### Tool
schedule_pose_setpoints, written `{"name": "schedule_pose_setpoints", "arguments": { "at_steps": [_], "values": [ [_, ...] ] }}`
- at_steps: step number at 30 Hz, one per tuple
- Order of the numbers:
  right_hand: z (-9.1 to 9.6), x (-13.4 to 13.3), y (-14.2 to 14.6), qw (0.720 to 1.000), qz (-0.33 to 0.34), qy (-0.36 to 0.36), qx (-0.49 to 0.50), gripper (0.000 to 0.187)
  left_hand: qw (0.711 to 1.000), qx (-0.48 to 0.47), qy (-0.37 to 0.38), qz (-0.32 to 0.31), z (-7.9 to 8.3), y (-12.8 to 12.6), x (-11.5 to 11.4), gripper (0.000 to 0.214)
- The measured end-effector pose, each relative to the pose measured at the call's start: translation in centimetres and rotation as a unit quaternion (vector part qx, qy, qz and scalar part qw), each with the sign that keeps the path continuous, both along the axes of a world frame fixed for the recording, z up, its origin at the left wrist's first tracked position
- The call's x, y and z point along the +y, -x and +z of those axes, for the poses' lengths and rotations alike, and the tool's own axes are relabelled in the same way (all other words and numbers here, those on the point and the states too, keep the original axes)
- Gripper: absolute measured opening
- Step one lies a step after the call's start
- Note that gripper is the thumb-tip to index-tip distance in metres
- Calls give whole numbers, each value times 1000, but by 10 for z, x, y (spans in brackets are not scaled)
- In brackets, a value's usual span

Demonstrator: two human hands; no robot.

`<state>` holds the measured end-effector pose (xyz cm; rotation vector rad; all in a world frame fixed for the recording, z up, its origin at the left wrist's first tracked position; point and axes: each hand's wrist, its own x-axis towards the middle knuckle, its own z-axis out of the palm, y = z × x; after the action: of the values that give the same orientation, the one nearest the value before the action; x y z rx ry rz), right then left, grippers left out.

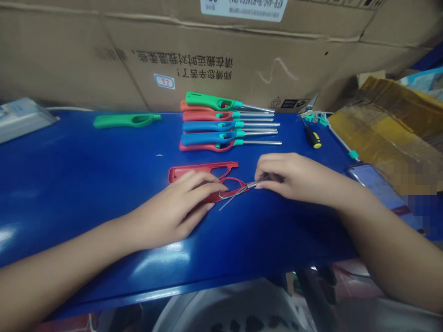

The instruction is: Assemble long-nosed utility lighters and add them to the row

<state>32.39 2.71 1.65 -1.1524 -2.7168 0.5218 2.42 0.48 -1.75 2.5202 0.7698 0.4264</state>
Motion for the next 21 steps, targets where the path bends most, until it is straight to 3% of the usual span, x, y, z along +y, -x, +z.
{"name": "schedule_pose_setpoints", "arguments": {
  "at_steps": [3,7,10,13,16,21],
  "values": [
    [-3,1,3,998,-36,36,35,7,1000,1,0,1,-1,0,0,39],
    [-4,0,8,986,-131,99,32,10,1000,-3,-2,-1,0,1,-1,38],
    [-4,0,9,985,-140,99,36,8,1000,-4,-4,-3,0,1,-1,38],
    [-4,0,5,995,-68,60,45,5,1000,-7,-10,-2,-1,1,0,37],
    [-2,-3,2,1000,18,-19,-11,16,1000,-7,-16,-1,-3,1,1,37],
    [2,-18,9,972,26,-140,-186,25,1000,2,-13,5,-3,1,1,37]
  ]
}}
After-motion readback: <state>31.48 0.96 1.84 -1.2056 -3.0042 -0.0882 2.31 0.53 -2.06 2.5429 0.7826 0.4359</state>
